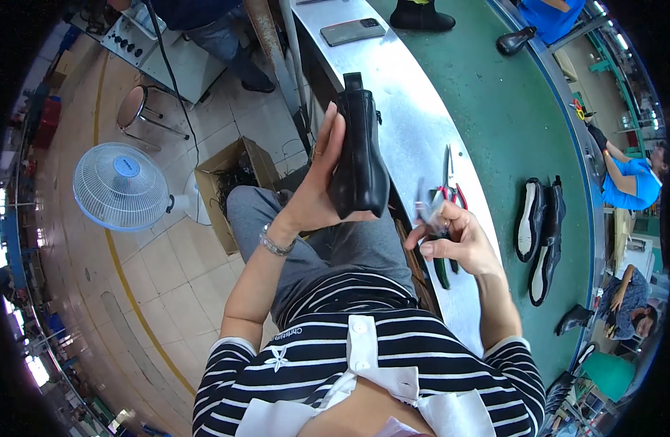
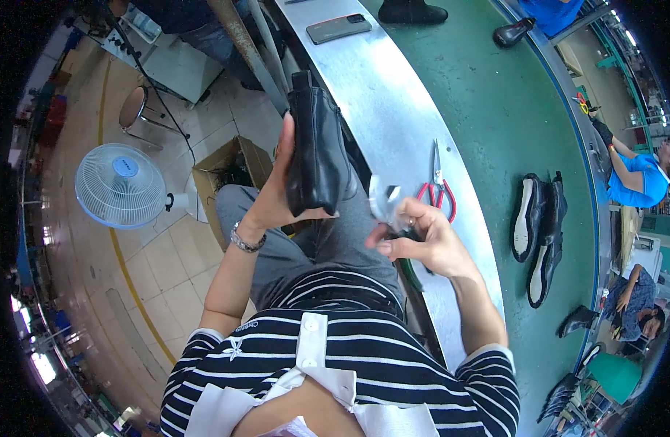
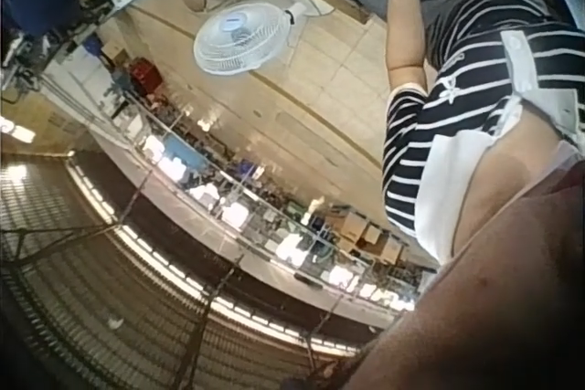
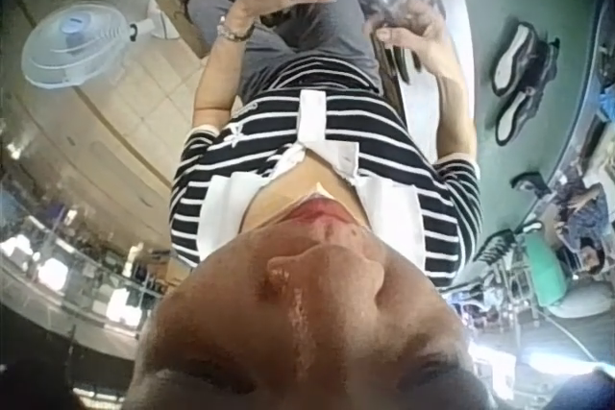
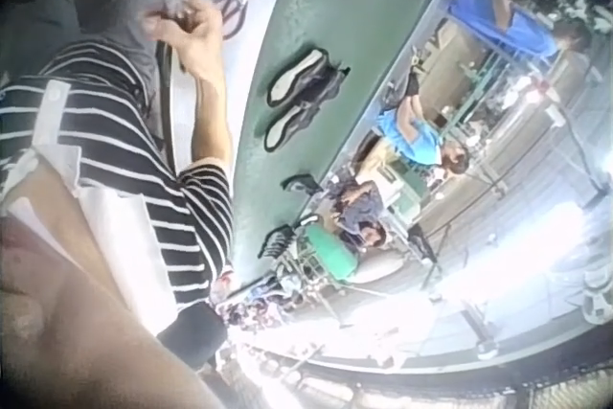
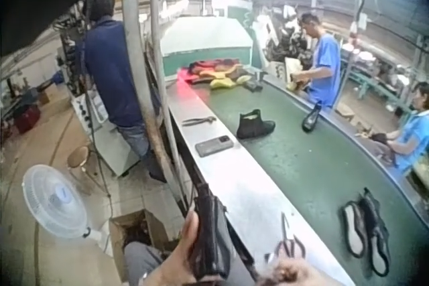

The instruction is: Finishing and trimming excess material from a shoe upper and sole assembly.

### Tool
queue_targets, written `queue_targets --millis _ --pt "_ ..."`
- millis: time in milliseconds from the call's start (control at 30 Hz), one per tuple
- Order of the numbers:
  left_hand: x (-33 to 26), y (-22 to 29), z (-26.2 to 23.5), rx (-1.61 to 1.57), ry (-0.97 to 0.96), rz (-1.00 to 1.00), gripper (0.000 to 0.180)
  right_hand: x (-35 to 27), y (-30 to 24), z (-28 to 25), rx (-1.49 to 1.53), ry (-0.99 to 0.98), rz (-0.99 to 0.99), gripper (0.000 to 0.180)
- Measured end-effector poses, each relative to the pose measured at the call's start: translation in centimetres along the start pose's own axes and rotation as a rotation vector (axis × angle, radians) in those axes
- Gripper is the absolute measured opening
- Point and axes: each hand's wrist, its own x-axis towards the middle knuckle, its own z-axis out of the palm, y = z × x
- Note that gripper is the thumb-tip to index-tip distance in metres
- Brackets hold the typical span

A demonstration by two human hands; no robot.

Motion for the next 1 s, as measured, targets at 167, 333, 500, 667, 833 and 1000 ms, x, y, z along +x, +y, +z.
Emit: queue_targets --millis 167,333,500,667,833,1000 --pt "1.6 2.3 0.9 0.055 -0.042 0.026 0.102 1.0 -2.0 0.5 -0.089 -0.034 0.148 0.036" --pt "1.0 2.8 2.2 0.079 -0.018 -0.024 0.097 0.7 -3.7 0.6 -0.319 -0.044 0.251 0.046" --pt "0.2 3.5 3.4 0.149 0.02 0.047 0.092 -0.3 -5.1 0.4 -0.812 -0.098 0.165 0.056" --pt "0.0 4.0 4.0 0.043 0.094 -0.002 0.084 0.2 -7.2 1.1 -1.055 -0.113 0.068 0.055" --pt "-0.4 4.1 3.4 0.177 0.063 0.019 0.092 0.4 -7.5 1.9 -1.275 -0.11 -0.033 0.048" --pt "-0.4 4.4 2.3 0.136 0.074 -0.055 0.094 0.3 -6.9 2.6 -1.443 0.057 -0.151 0.042"
